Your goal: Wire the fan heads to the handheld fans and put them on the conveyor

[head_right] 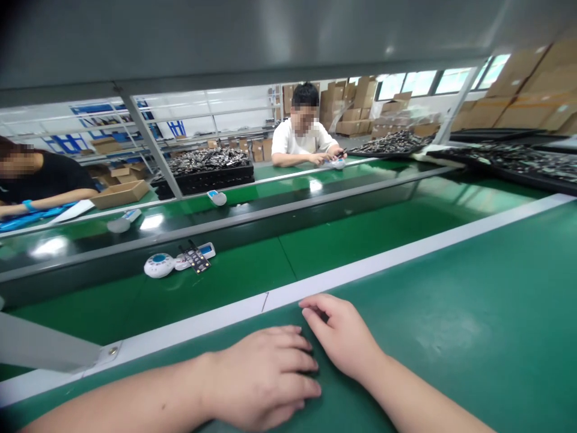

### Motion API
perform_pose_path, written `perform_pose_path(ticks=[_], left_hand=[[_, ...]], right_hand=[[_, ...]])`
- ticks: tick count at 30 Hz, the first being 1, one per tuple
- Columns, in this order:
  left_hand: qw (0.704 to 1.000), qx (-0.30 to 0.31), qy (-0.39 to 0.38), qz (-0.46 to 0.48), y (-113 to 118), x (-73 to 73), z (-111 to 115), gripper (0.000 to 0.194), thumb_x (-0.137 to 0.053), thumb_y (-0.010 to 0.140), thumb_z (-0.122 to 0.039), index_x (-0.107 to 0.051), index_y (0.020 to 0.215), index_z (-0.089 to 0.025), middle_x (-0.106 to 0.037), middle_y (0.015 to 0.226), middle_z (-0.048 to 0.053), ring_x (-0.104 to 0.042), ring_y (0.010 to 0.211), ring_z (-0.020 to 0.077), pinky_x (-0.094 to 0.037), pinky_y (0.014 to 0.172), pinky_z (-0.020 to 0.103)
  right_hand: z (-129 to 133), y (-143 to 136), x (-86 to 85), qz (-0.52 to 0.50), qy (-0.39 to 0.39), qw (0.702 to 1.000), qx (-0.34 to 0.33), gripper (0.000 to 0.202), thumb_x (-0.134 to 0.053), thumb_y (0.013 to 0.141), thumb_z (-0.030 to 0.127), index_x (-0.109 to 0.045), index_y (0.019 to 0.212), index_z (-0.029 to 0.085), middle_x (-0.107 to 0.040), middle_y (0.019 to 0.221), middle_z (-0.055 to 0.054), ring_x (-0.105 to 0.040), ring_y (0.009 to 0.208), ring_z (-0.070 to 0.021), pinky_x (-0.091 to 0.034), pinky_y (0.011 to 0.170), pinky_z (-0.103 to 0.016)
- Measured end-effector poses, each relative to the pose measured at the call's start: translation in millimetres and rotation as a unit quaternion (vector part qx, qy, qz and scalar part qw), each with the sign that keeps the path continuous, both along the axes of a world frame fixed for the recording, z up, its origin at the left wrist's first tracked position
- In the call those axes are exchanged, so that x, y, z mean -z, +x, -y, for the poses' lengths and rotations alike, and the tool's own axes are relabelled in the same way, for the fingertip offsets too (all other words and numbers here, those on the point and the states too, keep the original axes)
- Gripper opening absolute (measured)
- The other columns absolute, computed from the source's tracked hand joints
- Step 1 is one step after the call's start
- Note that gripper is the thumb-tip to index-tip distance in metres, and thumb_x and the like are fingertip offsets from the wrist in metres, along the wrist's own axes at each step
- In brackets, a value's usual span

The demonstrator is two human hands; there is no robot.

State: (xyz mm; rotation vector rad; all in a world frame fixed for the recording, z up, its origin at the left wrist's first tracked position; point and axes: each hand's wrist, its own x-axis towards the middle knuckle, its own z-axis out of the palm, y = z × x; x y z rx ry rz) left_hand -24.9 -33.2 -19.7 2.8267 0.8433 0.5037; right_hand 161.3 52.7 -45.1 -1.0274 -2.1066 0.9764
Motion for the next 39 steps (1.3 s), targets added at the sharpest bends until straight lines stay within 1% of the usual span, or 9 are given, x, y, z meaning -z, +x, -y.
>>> perform_pose_path(ticks=[3, 12, 13, 15, 19, 21, 24, 28, 39], left_hand=[[0.998, 0.037, -0.006, -0.041, 4, 1.5, 3, 0.028, -0.051, 0.089, -0.029, -0.068, 0.109, -0.021, -0.068, 0.12, 0.005, -0.059, 0.114, 0.0244, -0.041, 0.107, 0.037], [1.0, 0.019, -0.005, -0.021, 2, -2.6, 2, 0.024, -0.055, 0.088, -0.027, -0.068, 0.107, -0.022, -0.071, 0.109, 0.005, -0.062, 0.105, 0.0233, -0.047, 0.097, 0.036], [1.0, -0.005, 0.006, -0.008, -1, -3.9, 0, 0.024, -0.053, 0.089, -0.026, -0.068, 0.107, -0.022, -0.073, 0.101, 0.005, -0.064, 0.098, 0.0218, -0.049, 0.092, 0.036], [0.993, -0.113, 0.028, 0.012, -12, -6.2, -8, 0.026, -0.048, 0.091, -0.022, -0.068, 0.108, -0.022, -0.072, 0.088, 0.006, -0.065, 0.085, 0.02, -0.051, 0.081, 0.034], [0.918, -0.396, 0.0, -0.013, -45, -6.9, -35, 0.028, -0.049, 0.092, -0.03, -0.071, 0.107, -0.02, -0.072, 0.092, 0.009, -0.064, 0.09, 0.0243, -0.05, 0.079, 0.037], [0.898, -0.437, -0.03, -0.028, -56, -4.6, -45, 0.03, -0.051, 0.091, -0.038, -0.074, 0.1, -0.02, -0.071, 0.091, 0.009, -0.064, 0.09, 0.0256, -0.05, 0.078, 0.037], [0.901, -0.429, -0.06, -0.03, -58, -0.2, -51, 0.03, -0.054, 0.089, -0.043, -0.075, 0.09, -0.023, -0.071, 0.085, 0.006, -0.064, 0.084, 0.0234, -0.05, 0.074, 0.035], [0.906, -0.412, -0.089, -0.033, -50, 1.9, -51, 0.025, -0.05, 0.091, -0.034, -0.074, 0.086, -0.025, -0.071, 0.088, 0.002, -0.064, 0.086, 0.0205, -0.049, 0.077, 0.032], [0.904, -0.408, -0.116, -0.053, -50, 2.1, -59, 0.028, -0.039, 0.094, -0.025, -0.065, 0.085, -0.019, -0.066, 0.088, 0.006, -0.061, 0.087, 0.0234, -0.047, 0.076, 0.036]], right_hand=[[0, 0, -1.0, 0.014, 0.001, 1.0, -0.003, 0.02, -0.053, 0.089, 0.031, -0.071, 0.093, 0.023, -0.074, 0.091, -0.004, -0.069, 0.084, -0.0212, -0.056, 0.078, -0.035], [3, 1, -2.8, 0.006, -0.004, 1.0, -0.007, 0.018, -0.054, 0.089, 0.027, -0.071, 0.094, 0.022, -0.073, 0.091, -0.003, -0.068, 0.084, -0.019, -0.054, 0.078, -0.033], [3, 1, -3.1, 0.003, -0.001, 1.0, -0.006, 0.017, -0.054, 0.089, 0.026, -0.071, 0.094, 0.022, -0.073, 0.091, -0.003, -0.068, 0.083, -0.0188, -0.054, 0.078, -0.033], [3, 1, -3.9, -0.001, 0.004, 1.0, -0.003, 0.017, -0.055, 0.089, 0.026, -0.071, 0.093, 0.021, -0.073, 0.088, -0.002, -0.067, 0.081, -0.0184, -0.053, 0.076, -0.032], [4, 1, -6.0, 0.008, -0.002, 1.0, -0.005, 0.017, -0.055, 0.089, 0.024, -0.071, 0.094, 0.022, -0.072, 0.086, -0.002, -0.066, 0.076, -0.0175, -0.053, 0.072, -0.031], [4, 1, -6.7, 0.01, -0.006, 1.0, -0.005, 0.017, -0.056, 0.089, 0.024, -0.072, 0.095, 0.022, -0.072, 0.087, -0.001, -0.066, 0.077, -0.0174, -0.053, 0.072, -0.03], [3, 1, -7.5, 0.009, -0.011, 1.0, -0.007, 0.017, -0.056, 0.089, 0.025, -0.072, 0.094, 0.023, -0.073, 0.089, -0.002, -0.067, 0.079, -0.0179, -0.053, 0.074, -0.031], [3, 0, -9.7, 0.008, -0.014, 1.0, -0.007, 0.017, -0.056, 0.089, 0.024, -0.072, 0.095, 0.023, -0.073, 0.093, -0.002, -0.068, 0.082, -0.0182, -0.053, 0.075, -0.031], [3, 0, -10.5, -0.006, -0.001, 1.0, -0.014, 0.016, -0.058, 0.087, 0.02, -0.072, 0.093, 0.023, -0.074, 0.092, 0.0, -0.067, 0.082, -0.0159, -0.053, 0.076, -0.029]])
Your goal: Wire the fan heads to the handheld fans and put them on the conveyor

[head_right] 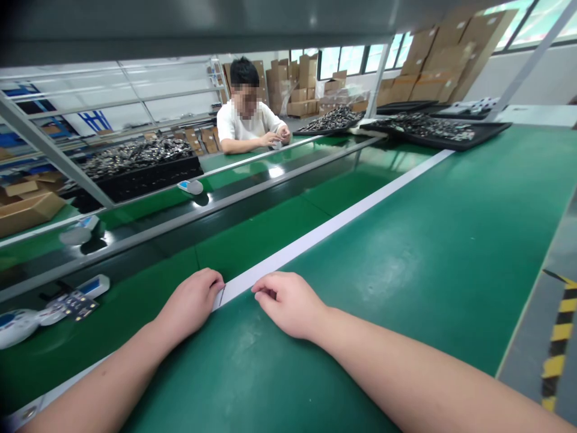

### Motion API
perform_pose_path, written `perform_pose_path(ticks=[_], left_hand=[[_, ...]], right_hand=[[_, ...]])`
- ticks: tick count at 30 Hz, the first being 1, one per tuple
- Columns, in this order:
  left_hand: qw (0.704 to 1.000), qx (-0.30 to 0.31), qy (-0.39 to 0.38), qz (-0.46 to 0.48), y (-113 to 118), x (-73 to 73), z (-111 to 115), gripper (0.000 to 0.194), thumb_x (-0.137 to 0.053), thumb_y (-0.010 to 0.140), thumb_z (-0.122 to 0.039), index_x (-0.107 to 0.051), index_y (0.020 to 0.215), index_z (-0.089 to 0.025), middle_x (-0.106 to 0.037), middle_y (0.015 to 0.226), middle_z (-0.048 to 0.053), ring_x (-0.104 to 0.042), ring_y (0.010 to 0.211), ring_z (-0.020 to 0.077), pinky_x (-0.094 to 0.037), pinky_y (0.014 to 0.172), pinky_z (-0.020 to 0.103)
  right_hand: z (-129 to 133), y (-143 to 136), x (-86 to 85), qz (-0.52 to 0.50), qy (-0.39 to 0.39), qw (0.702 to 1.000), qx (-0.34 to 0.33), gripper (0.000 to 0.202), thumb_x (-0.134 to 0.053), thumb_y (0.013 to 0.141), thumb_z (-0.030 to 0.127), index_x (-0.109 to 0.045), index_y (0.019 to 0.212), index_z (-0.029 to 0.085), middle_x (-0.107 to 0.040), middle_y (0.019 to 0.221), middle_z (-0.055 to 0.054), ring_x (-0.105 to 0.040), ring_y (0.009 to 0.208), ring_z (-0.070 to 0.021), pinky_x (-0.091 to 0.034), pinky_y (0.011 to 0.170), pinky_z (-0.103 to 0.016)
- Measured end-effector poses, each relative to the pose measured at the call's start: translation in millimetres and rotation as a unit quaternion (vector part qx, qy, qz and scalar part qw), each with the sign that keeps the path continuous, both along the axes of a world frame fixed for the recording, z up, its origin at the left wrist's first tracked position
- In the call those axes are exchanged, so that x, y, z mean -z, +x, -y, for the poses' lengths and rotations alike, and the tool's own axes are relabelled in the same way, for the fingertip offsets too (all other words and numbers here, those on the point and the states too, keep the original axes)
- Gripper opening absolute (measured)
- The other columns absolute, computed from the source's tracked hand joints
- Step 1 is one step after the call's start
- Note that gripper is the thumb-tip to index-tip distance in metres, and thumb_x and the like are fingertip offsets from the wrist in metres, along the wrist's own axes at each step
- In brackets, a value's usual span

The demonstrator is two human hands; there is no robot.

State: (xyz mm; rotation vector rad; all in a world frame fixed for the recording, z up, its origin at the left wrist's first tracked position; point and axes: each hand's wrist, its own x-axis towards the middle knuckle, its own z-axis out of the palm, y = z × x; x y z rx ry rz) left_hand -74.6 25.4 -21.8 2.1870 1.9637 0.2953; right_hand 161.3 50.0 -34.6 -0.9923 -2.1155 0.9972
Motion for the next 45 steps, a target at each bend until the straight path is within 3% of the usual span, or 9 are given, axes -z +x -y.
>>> perform_pose_path(ticks=[10, 17, 27, 32, 34, 36, 39, 42, 45], left_hand=[[1.0, -0.021, 0.01, 0.017, -6, -3.0, 4, 0.03, -0.038, 0.096, -0.031, -0.065, 0.089, -0.022, -0.067, 0.092, 0.004, -0.061, 0.09, 0.0215, -0.047, 0.081, 0.035], [0.993, -0.109, 0.045, 0.024, -13, -5.3, -1, 0.037, -0.035, 0.096, -0.036, -0.068, 0.099, -0.021, -0.071, 0.104, 0.006, -0.064, 0.098, 0.0257, -0.047, 0.083, 0.038], [0.983, -0.166, 0.053, 0.061, -15, -10.3, -2, 0.025, -0.052, 0.086, -0.044, -0.068, 0.081, -0.026, -0.073, 0.08, -0.002, -0.066, 0.073, 0.0202, -0.048, 0.064, 0.03], [0.978, -0.183, 0.078, 0.061, -23, -13.1, -3, 0.032, -0.048, 0.089, -0.047, -0.07, 0.083, -0.024, -0.073, 0.085, 0.002, -0.067, 0.08, 0.0238, -0.05, 0.069, 0.034], [0.977, -0.186, 0.09, 0.058, -25, -11.9, -4, 0.033, -0.045, 0.091, -0.045, -0.07, 0.09, -0.024, -0.073, 0.093, 0.004, -0.067, 0.085, 0.0247, -0.051, 0.073, 0.036], [0.974, -0.189, 0.113, 0.061, -26, -9.1, -4, 0.035, -0.05, 0.089, -0.039, -0.064, 0.116, -0.023, -0.068, 0.113, 0.007, -0.066, 0.093, 0.0242, -0.052, 0.076, 0.036], [0.98, -0.121, 0.143, 0.067, -21, -7.3, -1, 0.054, -0.058, 0.085, -0.034, -0.048, 0.138, -0.023, -0.056, 0.134, 0.009, -0.061, 0.11, 0.0238, -0.052, 0.086, 0.036], [0.995, 0.054, 0.061, 0.057, -16, -13.4, 5, 0.028, -0.06, 0.088, -0.037, -0.068, 0.112, -0.026, -0.067, 0.115, 0.004, -0.061, 0.108, 0.0217, -0.049, 0.094, 0.036], [0.987, 0.157, -0.023, 0.036, -14, -21.5, 9, 0.028, -0.066, 0.085, -0.04, -0.071, 0.109, -0.027, -0.069, 0.11, 0.003, -0.061, 0.105, 0.0215, -0.049, 0.093, 0.035]], right_hand=[[-1, 0, 0.1, -0.003, 0.011, 1.0, -0.004, 0.016, -0.059, 0.086, 0.017, -0.072, 0.093, 0.022, -0.073, 0.089, 0.001, -0.066, 0.08, -0.0146, -0.052, 0.075, -0.027], [-1, 0, -0.1, 0.007, 0.015, 1.0, -0.008, 0.016, -0.059, 0.086, 0.019, -0.072, 0.093, 0.023, -0.073, 0.091, 0.001, -0.066, 0.082, -0.0144, -0.052, 0.076, -0.027], [0, 1, -1.3, 0.018, 0.014, 1.0, -0.015, 0.016, -0.058, 0.087, 0.02, -0.072, 0.094, 0.023, -0.073, 0.092, 0.0, -0.066, 0.082, -0.0154, -0.053, 0.076, -0.029], [0, 2, -2.1, 0.028, 0.018, 0.999, -0.02, 0.016, -0.058, 0.088, 0.021, -0.073, 0.094, 0.023, -0.072, 0.092, -0.001, -0.066, 0.083, -0.0165, -0.053, 0.076, -0.03], [0, 2, -2.0, 0.032, 0.021, 0.999, -0.023, 0.016, -0.058, 0.088, 0.021, -0.073, 0.094, 0.023, -0.072, 0.092, -0.001, -0.065, 0.083, -0.0168, -0.052, 0.076, -0.03], [0, 2, -1.6, 0.034, 0.024, 0.999, -0.027, 0.016, -0.058, 0.088, 0.021, -0.073, 0.093, 0.023, -0.072, 0.092, -0.001, -0.065, 0.083, -0.0169, -0.052, 0.075, -0.03], [-1, 2, -1.0, 0.036, 0.036, 0.998, -0.031, 0.016, -0.058, 0.088, 0.021, -0.072, 0.093, 0.023, -0.072, 0.092, -0.001, -0.065, 0.084, -0.017, -0.051, 0.075, -0.03], [-1, 2, -0.7, 0.034, 0.05, 0.998, -0.032, 0.015, -0.058, 0.088, 0.02, -0.072, 0.093, 0.022, -0.071, 0.09, -0.001, -0.065, 0.082, -0.0167, -0.051, 0.075, -0.029], [-1, 2, -0.5, 0.03, 0.055, 0.997, -0.034, 0.015, -0.058, 0.088, 0.02, -0.072, 0.093, 0.022, -0.071, 0.088, -0.001, -0.064, 0.08, -0.0161, -0.05, 0.074, -0.029]])
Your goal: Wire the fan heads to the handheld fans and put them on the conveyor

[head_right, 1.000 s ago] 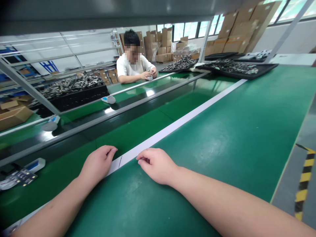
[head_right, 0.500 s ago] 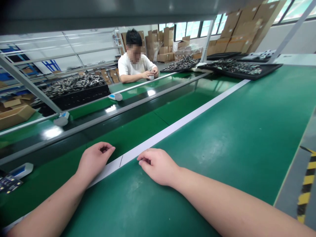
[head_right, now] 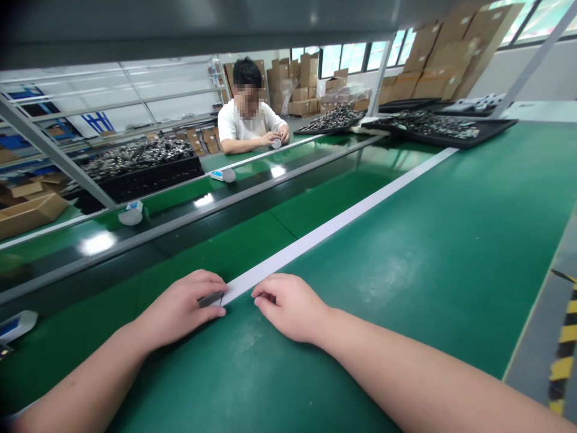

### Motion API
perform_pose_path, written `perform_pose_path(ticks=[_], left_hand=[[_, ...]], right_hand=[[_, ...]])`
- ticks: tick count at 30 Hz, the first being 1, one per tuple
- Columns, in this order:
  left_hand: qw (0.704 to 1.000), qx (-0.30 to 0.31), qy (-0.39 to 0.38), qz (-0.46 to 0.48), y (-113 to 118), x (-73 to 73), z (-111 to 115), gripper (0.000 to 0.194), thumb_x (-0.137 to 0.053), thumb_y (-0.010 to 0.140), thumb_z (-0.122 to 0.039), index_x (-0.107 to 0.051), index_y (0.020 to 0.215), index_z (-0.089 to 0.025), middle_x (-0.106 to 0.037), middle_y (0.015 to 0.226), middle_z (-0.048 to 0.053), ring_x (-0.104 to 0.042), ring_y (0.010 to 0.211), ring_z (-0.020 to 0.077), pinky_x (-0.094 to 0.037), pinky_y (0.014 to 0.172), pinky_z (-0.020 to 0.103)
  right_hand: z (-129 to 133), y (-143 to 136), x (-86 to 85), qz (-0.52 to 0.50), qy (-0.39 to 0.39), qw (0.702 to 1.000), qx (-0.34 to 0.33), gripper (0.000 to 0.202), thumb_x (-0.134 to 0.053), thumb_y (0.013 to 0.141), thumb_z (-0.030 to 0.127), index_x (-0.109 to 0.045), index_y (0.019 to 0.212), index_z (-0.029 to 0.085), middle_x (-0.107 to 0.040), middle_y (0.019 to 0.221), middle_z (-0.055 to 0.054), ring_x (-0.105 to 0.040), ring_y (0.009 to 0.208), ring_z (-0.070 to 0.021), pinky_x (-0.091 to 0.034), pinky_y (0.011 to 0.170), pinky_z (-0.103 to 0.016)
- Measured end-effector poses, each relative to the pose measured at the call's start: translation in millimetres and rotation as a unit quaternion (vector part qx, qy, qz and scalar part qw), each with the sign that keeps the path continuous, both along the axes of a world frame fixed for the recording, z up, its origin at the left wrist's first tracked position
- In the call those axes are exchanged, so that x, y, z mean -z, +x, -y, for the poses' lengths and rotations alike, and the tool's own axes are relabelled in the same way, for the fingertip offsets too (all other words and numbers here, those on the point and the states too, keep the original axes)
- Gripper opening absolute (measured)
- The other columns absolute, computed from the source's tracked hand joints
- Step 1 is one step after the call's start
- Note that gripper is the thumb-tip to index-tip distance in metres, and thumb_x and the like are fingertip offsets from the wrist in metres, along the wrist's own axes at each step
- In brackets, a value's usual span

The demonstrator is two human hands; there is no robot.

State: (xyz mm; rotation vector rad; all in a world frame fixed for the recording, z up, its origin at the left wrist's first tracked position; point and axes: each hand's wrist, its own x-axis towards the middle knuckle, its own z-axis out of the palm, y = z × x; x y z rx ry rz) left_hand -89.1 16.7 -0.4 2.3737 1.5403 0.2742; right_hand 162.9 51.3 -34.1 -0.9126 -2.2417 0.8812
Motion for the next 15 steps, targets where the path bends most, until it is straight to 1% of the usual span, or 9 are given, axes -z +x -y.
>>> perform_pose_path(ticks=[1, 3, 5, 7, 11, 15], left_hand=[[1.0, 0.003, -0.007, -0.008, -1, -1.4, 1, 0.032, -0.068, 0.083, -0.04, -0.069, 0.112, -0.027, -0.068, 0.113, 0.003, -0.06, 0.106, 0.022, -0.049, 0.093, 0.036], [1.0, -0.012, -0.01, -0.019, -3, -1.5, 1, 0.036, -0.069, 0.082, -0.039, -0.068, 0.116, -0.026, -0.068, 0.115, 0.003, -0.06, 0.107, 0.0226, -0.048, 0.093, 0.036], [0.999, -0.035, -0.008, -0.025, -6, 1.2, 0, 0.038, -0.069, 0.083, -0.038, -0.067, 0.118, -0.025, -0.068, 0.114, 0.004, -0.059, 0.107, 0.023, -0.048, 0.093, 0.037], [0.999, -0.044, -0.006, -0.028, -8, 4.7, -1, 0.039, -0.069, 0.082, -0.038, -0.066, 0.119, -0.025, -0.068, 0.113, 0.004, -0.059, 0.107, 0.0238, -0.048, 0.093, 0.038], [0.998, -0.052, -0.002, -0.026, -9, 8.2, -3, 0.036, -0.064, 0.085, -0.04, -0.066, 0.118, -0.026, -0.068, 0.113, 0.004, -0.059, 0.107, 0.0242, -0.047, 0.092, 0.038], [0.998, -0.047, 0.005, -0.031, -8, 7.9, -3, 0.029, -0.054, 0.091, -0.036, -0.068, 0.115, -0.027, -0.069, 0.109, 0.004, -0.06, 0.104, 0.0232, -0.048, 0.089, 0.037]], right_hand=[[0, 0, 0.0, 0.0, 0.001, 1.0, -0.001, 0.015, -0.058, 0.088, 0.02, -0.072, 0.093, 0.022, -0.071, 0.088, -0.001, -0.064, 0.08, -0.0161, -0.05, 0.074, -0.029], [0, 0, -0.2, 0.002, 0.003, 1.0, -0.002, 0.015, -0.058, 0.087, 0.02, -0.072, 0.093, 0.022, -0.071, 0.089, -0.001, -0.064, 0.081, -0.0164, -0.05, 0.073, -0.029], [0, -1, -0.4, 0.005, 0.005, 1.0, -0.003, 0.016, -0.058, 0.087, 0.02, -0.073, 0.094, 0.022, -0.071, 0.089, -0.001, -0.064, 0.082, -0.0168, -0.05, 0.074, -0.029], [1, -1, -0.6, 0.005, 0.005, 1.0, -0.003, 0.016, -0.059, 0.087, 0.02, -0.073, 0.094, 0.022, -0.072, 0.089, -0.002, -0.065, 0.082, -0.0171, -0.05, 0.074, -0.029], [1, 0, -0.7, 0.005, 0.004, 1.0, -0.004, 0.016, -0.058, 0.087, 0.02, -0.073, 0.094, 0.022, -0.071, 0.089, -0.001, -0.065, 0.082, -0.017, -0.05, 0.074, -0.029], [1, 0, -0.8, 0.006, 0.004, 1.0, -0.004, 0.016, -0.058, 0.088, 0.02, -0.073, 0.093, 0.023, -0.071, 0.088, -0.001, -0.065, 0.082, -0.0168, -0.05, 0.074, -0.029]])
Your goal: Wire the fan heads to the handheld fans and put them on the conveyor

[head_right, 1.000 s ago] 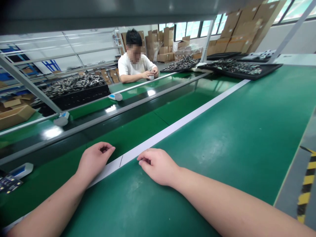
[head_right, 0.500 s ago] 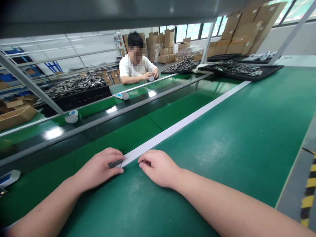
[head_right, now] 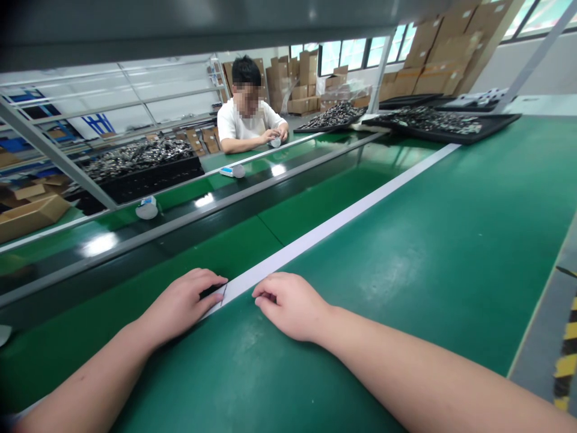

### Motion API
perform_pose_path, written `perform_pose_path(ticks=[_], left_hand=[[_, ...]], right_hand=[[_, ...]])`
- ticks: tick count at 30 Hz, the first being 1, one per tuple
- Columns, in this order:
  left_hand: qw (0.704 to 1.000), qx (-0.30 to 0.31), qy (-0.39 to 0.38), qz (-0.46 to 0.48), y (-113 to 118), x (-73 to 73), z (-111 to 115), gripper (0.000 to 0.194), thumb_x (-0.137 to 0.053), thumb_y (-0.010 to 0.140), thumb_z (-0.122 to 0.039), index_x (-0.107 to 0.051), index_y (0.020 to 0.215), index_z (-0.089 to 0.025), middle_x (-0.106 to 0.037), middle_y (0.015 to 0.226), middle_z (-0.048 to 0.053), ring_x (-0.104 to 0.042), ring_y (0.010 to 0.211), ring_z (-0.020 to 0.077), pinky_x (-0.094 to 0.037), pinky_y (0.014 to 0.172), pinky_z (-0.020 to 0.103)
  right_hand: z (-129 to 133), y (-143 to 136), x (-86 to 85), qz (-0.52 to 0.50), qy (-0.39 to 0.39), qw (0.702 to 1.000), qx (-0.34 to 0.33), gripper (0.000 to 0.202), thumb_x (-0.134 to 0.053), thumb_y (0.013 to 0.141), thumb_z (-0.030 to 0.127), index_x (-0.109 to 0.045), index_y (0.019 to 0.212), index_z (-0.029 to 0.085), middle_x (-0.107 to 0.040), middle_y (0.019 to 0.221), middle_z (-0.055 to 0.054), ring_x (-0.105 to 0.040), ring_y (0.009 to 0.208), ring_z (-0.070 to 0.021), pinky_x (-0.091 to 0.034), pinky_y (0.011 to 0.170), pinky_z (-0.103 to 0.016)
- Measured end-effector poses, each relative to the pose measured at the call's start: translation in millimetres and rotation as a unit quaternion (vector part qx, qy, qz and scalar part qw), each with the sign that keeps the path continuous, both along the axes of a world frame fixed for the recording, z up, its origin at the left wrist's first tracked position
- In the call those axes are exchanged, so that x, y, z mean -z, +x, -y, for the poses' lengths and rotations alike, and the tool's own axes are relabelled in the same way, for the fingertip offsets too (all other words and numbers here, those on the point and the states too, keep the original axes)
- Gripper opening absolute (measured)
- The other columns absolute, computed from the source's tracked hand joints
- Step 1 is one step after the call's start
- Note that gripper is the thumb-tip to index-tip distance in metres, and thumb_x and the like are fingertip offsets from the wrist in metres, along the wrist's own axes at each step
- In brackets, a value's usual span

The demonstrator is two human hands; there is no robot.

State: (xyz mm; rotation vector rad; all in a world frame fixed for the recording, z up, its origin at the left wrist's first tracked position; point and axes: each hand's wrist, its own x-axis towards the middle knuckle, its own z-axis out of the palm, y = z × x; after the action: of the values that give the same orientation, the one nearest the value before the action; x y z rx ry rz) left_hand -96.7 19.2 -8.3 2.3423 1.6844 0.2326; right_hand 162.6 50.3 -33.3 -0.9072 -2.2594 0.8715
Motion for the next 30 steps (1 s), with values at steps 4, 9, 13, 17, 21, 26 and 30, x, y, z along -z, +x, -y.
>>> perform_pose_path(ticks=[4, 9, 13, 17, 21, 26, 30], left_hand=[[1.0, -0.01, 0.011, 0.015, 1, -2.6, 2, 0.03, -0.057, 0.089, -0.037, -0.068, 0.114, -0.026, -0.069, 0.11, 0.004, -0.06, 0.104, 0.0229, -0.049, 0.089, 0.037], [0.998, 0.056, 0.032, -0.027, 4, -9.9, 4, 0.023, -0.054, 0.089, -0.028, -0.072, 0.102, -0.024, -0.072, 0.097, 0.004, -0.062, 0.095, 0.0218, -0.049, 0.086, 0.036], [0.987, 0.117, 0.06, -0.094, 9, -14.8, 7, 0.026, -0.049, 0.091, -0.026, -0.074, 0.095, -0.023, -0.073, 0.088, 0.005, -0.061, 0.087, 0.0227, -0.046, 0.083, 0.041], [0.985, 0.109, 0.072, -0.11, 14, -15.6, 10, 0.026, -0.049, 0.09, -0.027, -0.074, 0.09, -0.024, -0.071, 0.083, 0.006, -0.061, 0.085, 0.0229, -0.047, 0.079, 0.04], [0.976, 0.093, 0.088, -0.174, 21, -13.1, 11, 0.029, -0.046, 0.091, -0.026, -0.073, 0.08, -0.021, -0.069, 0.076, 0.007, -0.06, 0.08, 0.0239, -0.046, 0.073, 0.04], [0.972, 0.078, 0.088, -0.205, 23, -8.7, 11, 0.03, -0.045, 0.092, -0.024, -0.07, 0.076, -0.019, -0.068, 0.074, 0.006, -0.059, 0.078, 0.0239, -0.045, 0.073, 0.04], [0.975, 0.079, 0.081, -0.192, 20, -8.0, 8, 0.032, -0.044, 0.094, -0.026, -0.069, 0.075, -0.019, -0.068, 0.075, 0.005, -0.059, 0.078, 0.0229, -0.045, 0.073, 0.039]], right_hand=[[0, 1, 0.3, 0.001, -0.001, 1.0, 0.001, 0.016, -0.058, 0.088, 0.021, -0.073, 0.093, 0.023, -0.071, 0.088, -0.001, -0.065, 0.081, -0.0169, -0.051, 0.074, -0.029], [0, 0, 1.2, -0.002, -0.004, 1.0, 0.002, 0.016, -0.058, 0.088, 0.021, -0.073, 0.093, 0.023, -0.071, 0.089, -0.001, -0.065, 0.082, -0.0168, -0.051, 0.074, -0.029], [0, 0, 0.5, 0.0, -0.005, 1.0, 0.001, 0.016, -0.058, 0.088, 0.021, -0.073, 0.094, 0.023, -0.072, 0.091, -0.002, -0.065, 0.084, -0.0172, -0.051, 0.075, -0.029], [0, 0, -0.4, 0.0, -0.004, 1.0, 0.001, 0.016, -0.058, 0.088, 0.02, -0.073, 0.093, 0.023, -0.072, 0.089, -0.002, -0.065, 0.083, -0.0174, -0.051, 0.075, -0.029], [0, 0, 0.3, 0.003, 0.003, 1.0, 0.003, 0.016, -0.059, 0.087, 0.019, -0.073, 0.093, 0.023, -0.072, 0.089, -0.002, -0.065, 0.083, -0.0174, -0.051, 0.075, -0.029], [0, 0, 1.2, -0.004, 0.009, 1.0, 0.002, 0.015, -0.059, 0.087, 0.019, -0.073, 0.092, 0.022, -0.071, 0.088, -0.001, -0.065, 0.082, -0.0167, -0.05, 0.075, -0.029], [0, -1, 0.9, -0.005, 0.007, 1.0, 0.002, 0.015, -0.059, 0.087, 0.019, -0.073, 0.092, 0.022, -0.071, 0.087, -0.001, -0.064, 0.082, -0.0165, -0.05, 0.074, -0.029]])
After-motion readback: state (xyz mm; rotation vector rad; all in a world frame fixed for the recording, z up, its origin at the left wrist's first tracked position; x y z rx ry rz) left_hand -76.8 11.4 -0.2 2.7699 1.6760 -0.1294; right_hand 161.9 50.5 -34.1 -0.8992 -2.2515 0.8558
